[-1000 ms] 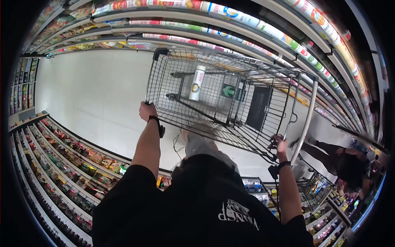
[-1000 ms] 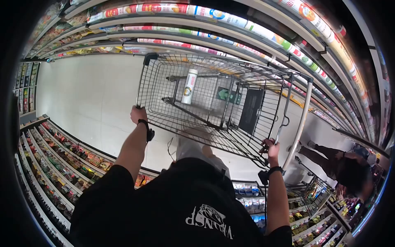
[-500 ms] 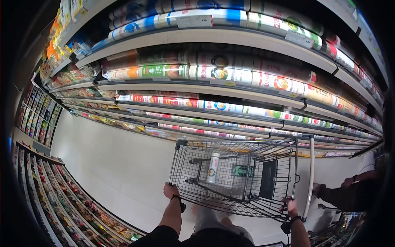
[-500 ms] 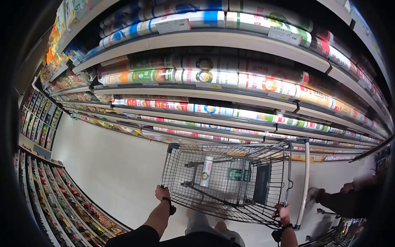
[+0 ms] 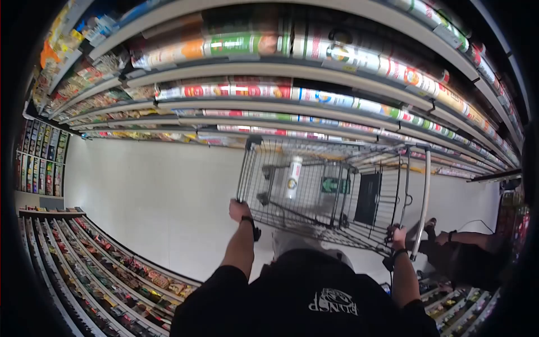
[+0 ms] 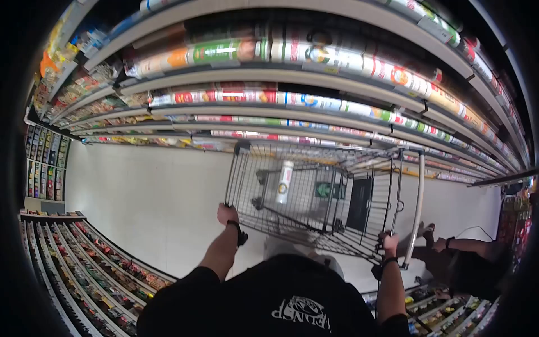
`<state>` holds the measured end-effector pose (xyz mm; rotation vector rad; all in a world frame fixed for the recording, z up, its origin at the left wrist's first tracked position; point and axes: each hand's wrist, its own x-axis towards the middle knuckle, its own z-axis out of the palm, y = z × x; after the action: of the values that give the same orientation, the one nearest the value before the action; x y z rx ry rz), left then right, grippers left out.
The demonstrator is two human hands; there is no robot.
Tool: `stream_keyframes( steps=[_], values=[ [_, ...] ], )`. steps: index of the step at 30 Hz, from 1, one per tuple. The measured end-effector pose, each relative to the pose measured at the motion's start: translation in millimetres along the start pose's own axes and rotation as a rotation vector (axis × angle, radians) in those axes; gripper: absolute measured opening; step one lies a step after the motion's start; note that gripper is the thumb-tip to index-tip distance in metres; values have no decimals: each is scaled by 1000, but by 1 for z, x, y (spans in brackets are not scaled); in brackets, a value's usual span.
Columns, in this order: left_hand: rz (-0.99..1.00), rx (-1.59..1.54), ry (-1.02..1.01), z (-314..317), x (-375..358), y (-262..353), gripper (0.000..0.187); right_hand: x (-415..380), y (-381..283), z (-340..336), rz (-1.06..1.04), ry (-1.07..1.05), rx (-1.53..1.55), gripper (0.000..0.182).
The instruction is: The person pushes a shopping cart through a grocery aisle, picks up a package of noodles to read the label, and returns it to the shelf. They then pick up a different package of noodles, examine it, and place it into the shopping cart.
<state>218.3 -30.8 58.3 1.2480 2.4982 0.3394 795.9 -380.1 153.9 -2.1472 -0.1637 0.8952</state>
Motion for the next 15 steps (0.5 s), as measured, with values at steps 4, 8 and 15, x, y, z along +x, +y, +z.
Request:
stream_keyframes(
  steps=[4,8,15],
  values=[
    [21,5,-70,-11,27,12,15,-9,6,18,48,133,-63,22],
    [46,21,-101,-14,51,16,16,-36,-16,41,144,96,-27,20],
    [62,51,-109,-31,73,-6,20,-69,-37,68,232,-48,-44,27]
  ],
)
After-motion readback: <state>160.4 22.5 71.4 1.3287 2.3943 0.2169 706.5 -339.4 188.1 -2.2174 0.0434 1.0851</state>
